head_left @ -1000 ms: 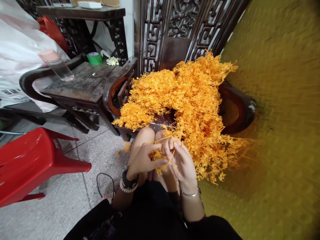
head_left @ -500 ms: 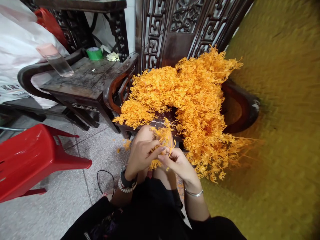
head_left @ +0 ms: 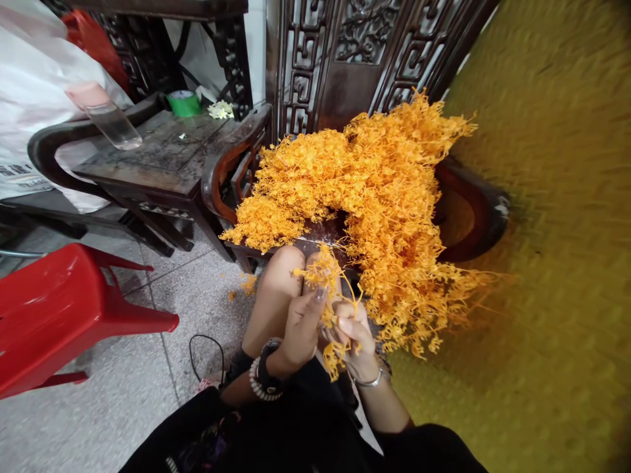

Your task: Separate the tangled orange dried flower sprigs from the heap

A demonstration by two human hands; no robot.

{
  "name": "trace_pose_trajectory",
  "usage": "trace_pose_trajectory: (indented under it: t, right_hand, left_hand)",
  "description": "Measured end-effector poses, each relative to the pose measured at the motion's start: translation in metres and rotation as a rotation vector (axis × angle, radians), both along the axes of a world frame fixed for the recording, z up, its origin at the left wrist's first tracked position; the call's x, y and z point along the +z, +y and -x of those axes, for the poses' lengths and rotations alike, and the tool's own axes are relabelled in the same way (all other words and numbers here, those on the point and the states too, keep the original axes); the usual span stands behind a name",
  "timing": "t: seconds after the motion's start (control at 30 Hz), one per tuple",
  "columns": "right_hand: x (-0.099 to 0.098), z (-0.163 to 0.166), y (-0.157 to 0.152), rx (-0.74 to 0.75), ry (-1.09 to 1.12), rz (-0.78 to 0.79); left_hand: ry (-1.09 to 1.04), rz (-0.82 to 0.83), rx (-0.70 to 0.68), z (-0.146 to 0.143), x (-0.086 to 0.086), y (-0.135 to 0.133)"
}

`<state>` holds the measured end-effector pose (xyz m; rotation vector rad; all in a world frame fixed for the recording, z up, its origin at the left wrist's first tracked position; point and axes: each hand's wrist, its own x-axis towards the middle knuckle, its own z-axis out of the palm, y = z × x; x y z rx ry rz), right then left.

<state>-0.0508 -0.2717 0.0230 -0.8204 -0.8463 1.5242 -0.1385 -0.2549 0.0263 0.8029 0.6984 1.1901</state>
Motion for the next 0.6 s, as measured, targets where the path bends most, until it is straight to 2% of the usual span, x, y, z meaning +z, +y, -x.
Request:
trace_pose_trajectory:
  t: [0.13,0.3,0.47,0.6]
  right_hand:
    - [0.001,-0.004,0.001,0.088,0.020,-0.017]
    - [-0.002,-0.004,0.002,0.178,0.070,-0.046]
    - [-0.009,-0.004,0.003,0.197,0.144,-0.086]
    - [-0.007,-0.003,0.010,0.262,0.327,-0.248]
  left_hand:
    - [0.016,0.003,0.055,0.000,-0.002,-0.002]
    - [0.001,0.125,0.073,0.000,0.005,-0.002]
    - [-0.163,0.209,0.016,0.009,0.011,0.002]
    - [-0.295,0.301,-0.071,0.016,0.017,0.011]
